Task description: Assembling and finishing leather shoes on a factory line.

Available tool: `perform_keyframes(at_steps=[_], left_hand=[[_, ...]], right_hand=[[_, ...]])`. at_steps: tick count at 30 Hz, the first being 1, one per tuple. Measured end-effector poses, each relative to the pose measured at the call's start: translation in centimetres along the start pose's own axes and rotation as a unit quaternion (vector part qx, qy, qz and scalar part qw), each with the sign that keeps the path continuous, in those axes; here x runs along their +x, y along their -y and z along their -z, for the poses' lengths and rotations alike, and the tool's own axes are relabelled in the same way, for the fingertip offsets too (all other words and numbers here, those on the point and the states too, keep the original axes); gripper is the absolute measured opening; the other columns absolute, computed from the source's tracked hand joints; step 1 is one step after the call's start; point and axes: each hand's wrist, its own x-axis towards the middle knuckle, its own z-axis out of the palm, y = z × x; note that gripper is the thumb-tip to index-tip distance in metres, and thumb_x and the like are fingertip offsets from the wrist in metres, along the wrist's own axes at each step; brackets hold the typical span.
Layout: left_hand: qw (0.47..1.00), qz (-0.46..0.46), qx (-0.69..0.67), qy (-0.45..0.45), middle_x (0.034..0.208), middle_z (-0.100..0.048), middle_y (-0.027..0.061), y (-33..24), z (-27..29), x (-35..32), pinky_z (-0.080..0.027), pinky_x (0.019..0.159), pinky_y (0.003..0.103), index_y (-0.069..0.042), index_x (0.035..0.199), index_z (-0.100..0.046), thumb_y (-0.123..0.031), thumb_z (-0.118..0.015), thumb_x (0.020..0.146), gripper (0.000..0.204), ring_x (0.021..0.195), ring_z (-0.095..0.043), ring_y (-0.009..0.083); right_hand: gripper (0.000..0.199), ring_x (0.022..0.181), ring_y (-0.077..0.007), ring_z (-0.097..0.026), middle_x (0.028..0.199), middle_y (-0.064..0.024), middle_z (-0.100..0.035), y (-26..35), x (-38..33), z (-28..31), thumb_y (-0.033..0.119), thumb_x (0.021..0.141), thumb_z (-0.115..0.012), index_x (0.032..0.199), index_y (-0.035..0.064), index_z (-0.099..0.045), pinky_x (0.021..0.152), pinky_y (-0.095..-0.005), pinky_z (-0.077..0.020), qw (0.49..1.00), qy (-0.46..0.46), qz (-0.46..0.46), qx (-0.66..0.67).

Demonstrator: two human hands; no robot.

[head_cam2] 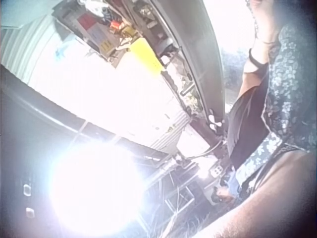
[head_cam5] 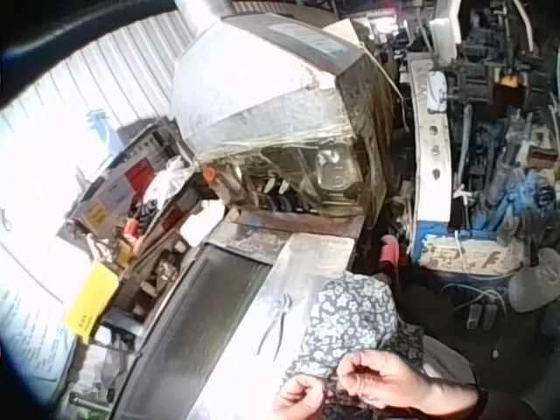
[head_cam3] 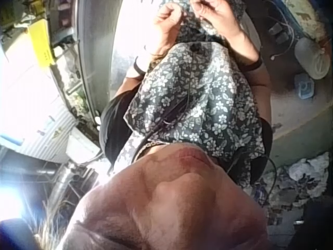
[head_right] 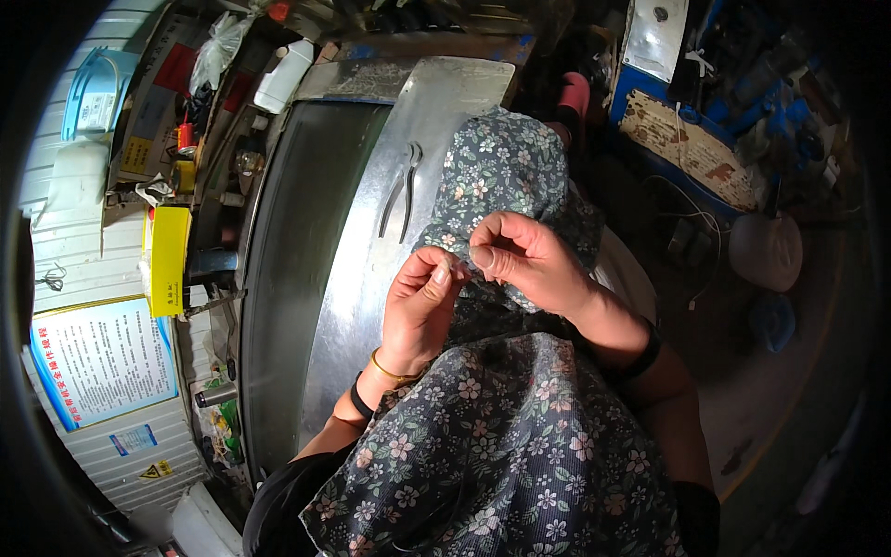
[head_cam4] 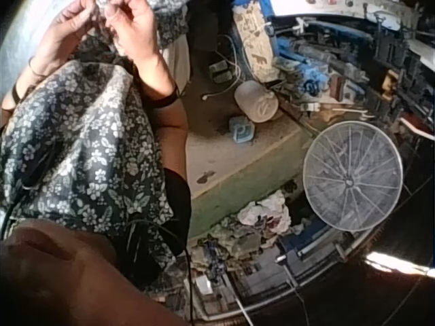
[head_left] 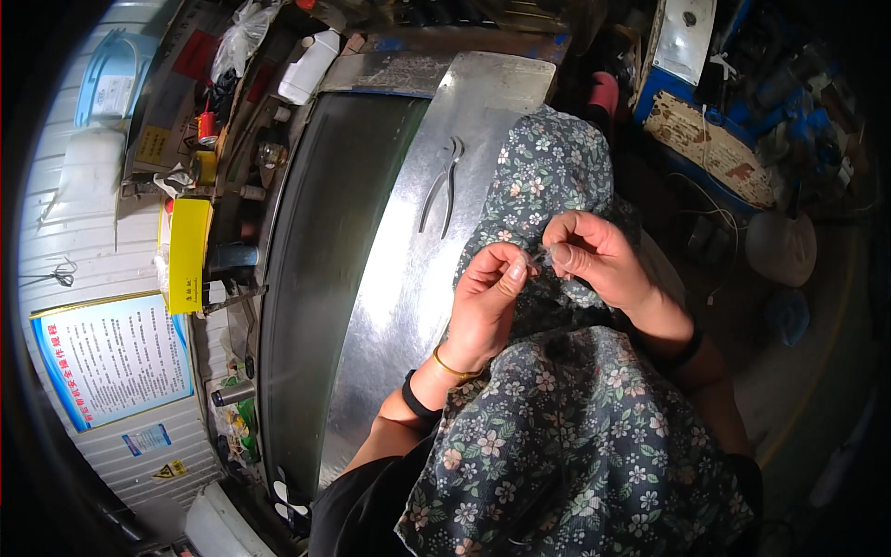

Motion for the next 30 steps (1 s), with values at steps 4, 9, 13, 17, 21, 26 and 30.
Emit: perform_keyframes(at_steps=[4, 9, 13, 17, 21, 26, 30], left_hand=[[1.000, -0.008, 0.025, -0.002, 0.101, -0.063, 0.0022, 0.1, -0.7, 0.0, -0.043, 0.093, 0.029, -0.006, 0.105, -0.059, -0.011, -0.062, 0.096, 0.011, 0.096, -0.057, 0.0125], [0.999, -0.007, 0.032, 0.005, 0.099, -0.062, -0.0010, 0.4, -0.4, 0.0, -0.044, 0.086, 0.024, -0.005, 0.105, -0.061, -0.007, -0.064, 0.095, 0.011, 0.094, -0.055, 0.0081], [0.999, 0.000, 0.032, -0.005, 0.097, -0.063, 0.0011, 0.4, -0.2, -0.1, -0.042, 0.088, 0.026, -0.005, 0.103, -0.060, -0.011, -0.060, 0.097, 0.008, 0.093, -0.055, 0.0096], [1.000, 0.009, 0.010, 0.023, 0.097, -0.063, 0.0008, 0.3, -0.3, 0.1, -0.041, 0.088, 0.026, -0.006, 0.102, -0.060, -0.012, -0.059, 0.098, 0.008, 0.093, -0.054, 0.0095], [1.000, 0.000, -0.003, 0.010, 0.097, -0.063, -0.0005, 0.4, -0.4, 0.2, -0.041, 0.088, 0.026, -0.006, 0.101, -0.060, -0.013, -0.059, 0.098, 0.007, 0.092, -0.054, 0.0094], [1.000, 0.024, 0.014, 0.010, 0.096, -0.063, -0.0007, 0.4, -0.4, 0.1, -0.041, 0.088, 0.027, -0.007, 0.101, -0.060, -0.013, -0.060, 0.098, 0.007, 0.091, -0.054, 0.0098], [0.997, 0.048, -0.035, 0.049, 0.094, -0.062, 0.0003, 0.4, -0.4, 0.3, -0.040, 0.089, 0.031, -0.007, 0.100, -0.059, -0.016, -0.060, 0.097, 0.010, 0.092, -0.053, 0.0130]], right_hand=[[0.010, 0.075, -0.0020, -0.048, 0.083, 0.0058, -0.054, -0.1, 0.0, 0.0, 0.013, 0.095, -0.065, 0.097, 0.0053, -0.059, 0.067, -0.0181, -0.0421, 1.000, 0.004, 0.012, -0.016], [0.011, 0.079, -0.0019, -0.048, 0.085, 0.0060, -0.053, -0.4, 0.0, -0.6, 0.012, 0.095, -0.066, 0.097, 0.0047, -0.059, 0.070, -0.0180, -0.0425, 1.000, 0.021, 0.006, -0.009], [0.011, 0.079, -0.0020, -0.048, 0.086, 0.0059, -0.053, -0.7, 0.0, -0.3, 0.013, 0.095, -0.065, 0.098, 0.0044, -0.058, 0.071, -0.0178, -0.0424, 0.999, 0.026, 0.008, -0.033], [0.012, 0.079, -0.0022, -0.047, 0.087, 0.0059, -0.053, -0.7, 0.1, -0.1, 0.013, 0.096, -0.064, 0.101, 0.0043, -0.057, 0.071, -0.0183, -0.0422, 0.999, 0.043, -0.004, -0.006], [0.012, 0.079, -0.0026, -0.047, 0.087, 0.0056, -0.052, -0.3, 0.1, -0.3, 0.014, 0.097, -0.063, 0.100, 0.0041, -0.056, 0.071, -0.0191, -0.0424, 0.999, 0.040, 0.000, 0.009], [0.011, 0.078, -0.0022, -0.046, 0.086, 0.0059, -0.051, -0.6, 0.1, 0.1, 0.014, 0.097, -0.063, 0.099, 0.0045, -0.056, 0.070, -0.0192, -0.0422, 0.998, 0.051, -0.006, -0.031], [0.010, 0.076, -0.0025, -0.046, 0.084, 0.0058, -0.051, -0.3, 0.1, 0.5, 0.014, 0.098, -0.061, 0.098, 0.0054, -0.056, 0.068, -0.0194, -0.0424, 0.995, 0.084, -0.050, 0.011]])
